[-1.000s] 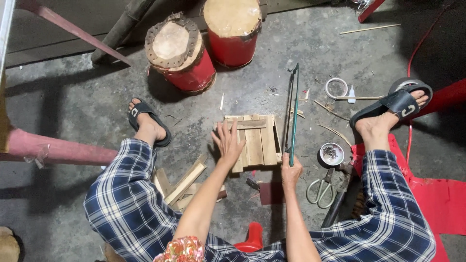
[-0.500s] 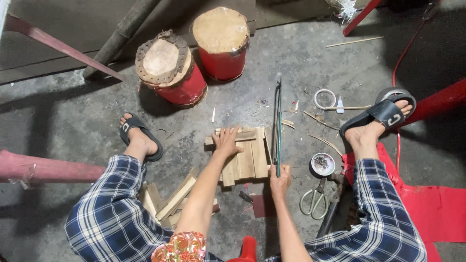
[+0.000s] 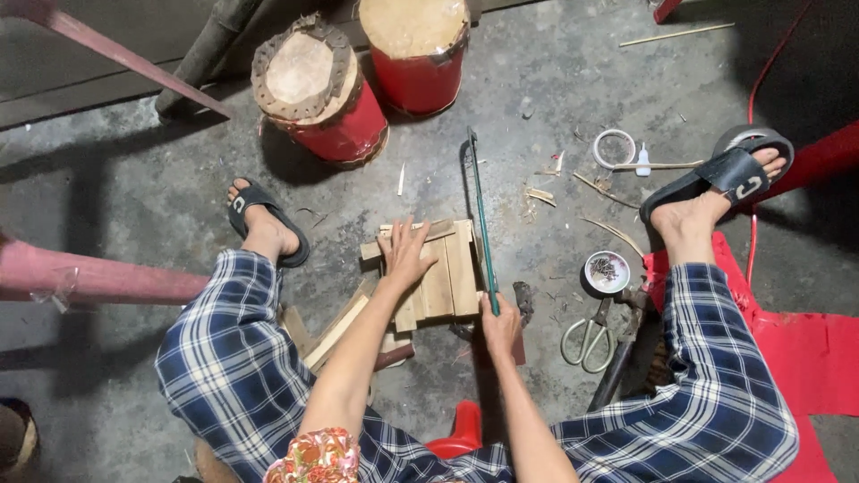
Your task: The person uses a hand saw to cut a small wooden structure placed on the floor. They hold the structure steady with one hand while sawing with the other, occasionally adjusting the wood's position.
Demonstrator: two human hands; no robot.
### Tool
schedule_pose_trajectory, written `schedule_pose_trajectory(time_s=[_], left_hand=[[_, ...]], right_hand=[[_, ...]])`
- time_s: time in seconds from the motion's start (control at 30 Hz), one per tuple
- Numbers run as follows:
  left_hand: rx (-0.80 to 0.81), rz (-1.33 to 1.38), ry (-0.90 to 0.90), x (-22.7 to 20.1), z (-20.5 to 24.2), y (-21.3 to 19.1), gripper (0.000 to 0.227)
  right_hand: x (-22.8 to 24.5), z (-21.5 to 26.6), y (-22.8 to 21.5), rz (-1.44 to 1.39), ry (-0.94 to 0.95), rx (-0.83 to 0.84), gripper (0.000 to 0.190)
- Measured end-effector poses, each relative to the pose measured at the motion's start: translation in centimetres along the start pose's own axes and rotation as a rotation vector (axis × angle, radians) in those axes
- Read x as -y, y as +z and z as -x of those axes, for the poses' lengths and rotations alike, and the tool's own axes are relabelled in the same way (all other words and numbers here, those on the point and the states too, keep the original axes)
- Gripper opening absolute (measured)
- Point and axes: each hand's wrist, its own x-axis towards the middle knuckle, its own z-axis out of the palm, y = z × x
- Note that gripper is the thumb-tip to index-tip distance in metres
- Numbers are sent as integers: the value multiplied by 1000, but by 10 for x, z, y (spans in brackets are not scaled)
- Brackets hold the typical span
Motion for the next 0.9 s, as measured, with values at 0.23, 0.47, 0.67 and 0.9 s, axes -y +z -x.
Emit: schedule_pose_trajectory(time_s=[0.23, 0.47, 0.67, 0.9], left_hand=[[-268, -5, 47, 16, -49, 79, 42], [-276, 5, 74, 2, -71, 98, 41], [-353, 61, -49, -22, -63, 82, 43], [-243, 27, -164, -20, -75, 108, 48]], right_hand=[[8, -11, -8, -108, 61, -90, 35], [32, -3, -11, -179, -70, -126, 40], [36, 7, 12, -78, -153, -47, 37], [36, 12, 11, 15, -268, -77, 27]])
